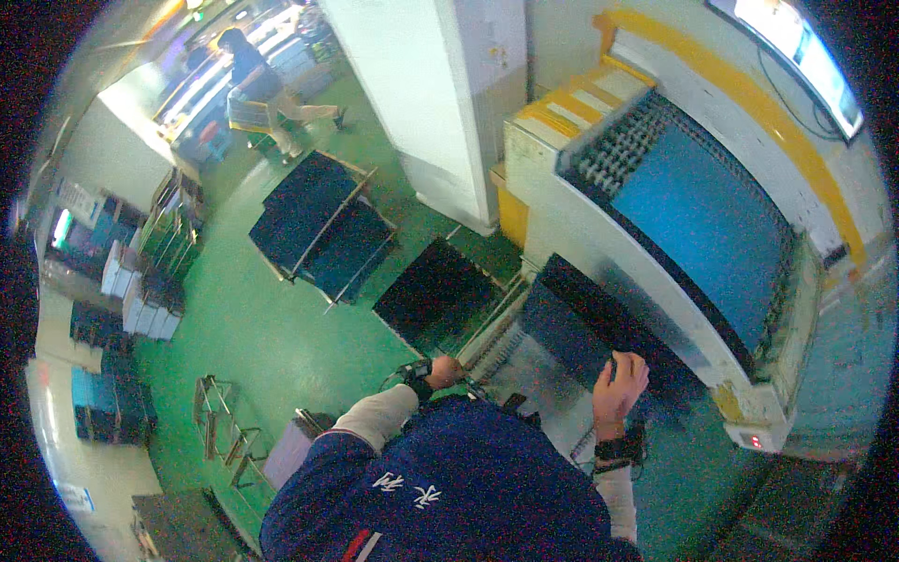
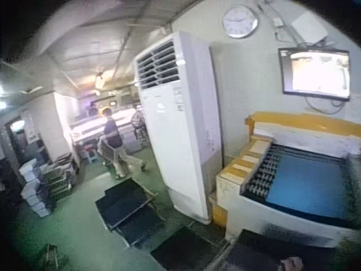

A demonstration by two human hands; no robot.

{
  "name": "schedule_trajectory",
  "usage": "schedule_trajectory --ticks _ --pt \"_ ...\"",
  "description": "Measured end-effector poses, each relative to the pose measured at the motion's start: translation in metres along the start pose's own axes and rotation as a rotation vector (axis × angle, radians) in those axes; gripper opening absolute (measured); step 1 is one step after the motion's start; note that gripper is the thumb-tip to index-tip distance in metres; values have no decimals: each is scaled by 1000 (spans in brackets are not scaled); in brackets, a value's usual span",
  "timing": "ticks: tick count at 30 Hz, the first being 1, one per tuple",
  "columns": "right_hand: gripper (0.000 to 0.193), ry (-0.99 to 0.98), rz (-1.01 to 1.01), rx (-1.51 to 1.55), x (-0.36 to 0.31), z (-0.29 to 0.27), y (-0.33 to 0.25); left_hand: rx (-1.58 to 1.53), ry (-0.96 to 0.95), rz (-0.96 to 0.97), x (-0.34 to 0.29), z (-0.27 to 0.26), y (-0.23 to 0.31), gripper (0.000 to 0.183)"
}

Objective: Picking up blue metal or glass sheets and feeding them into the rollers of a processing machine.

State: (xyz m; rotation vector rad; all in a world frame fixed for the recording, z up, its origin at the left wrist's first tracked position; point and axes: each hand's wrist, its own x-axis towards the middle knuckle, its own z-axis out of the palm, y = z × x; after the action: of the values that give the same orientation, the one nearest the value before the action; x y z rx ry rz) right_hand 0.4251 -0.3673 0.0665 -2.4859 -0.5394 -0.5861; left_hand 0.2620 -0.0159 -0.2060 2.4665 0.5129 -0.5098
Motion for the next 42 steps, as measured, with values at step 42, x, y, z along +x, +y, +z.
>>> schedule_trajectory --ticks 42 --pt "59 91 1032 297 -113 -91 157 -776 451 373 43 -146 238 66"
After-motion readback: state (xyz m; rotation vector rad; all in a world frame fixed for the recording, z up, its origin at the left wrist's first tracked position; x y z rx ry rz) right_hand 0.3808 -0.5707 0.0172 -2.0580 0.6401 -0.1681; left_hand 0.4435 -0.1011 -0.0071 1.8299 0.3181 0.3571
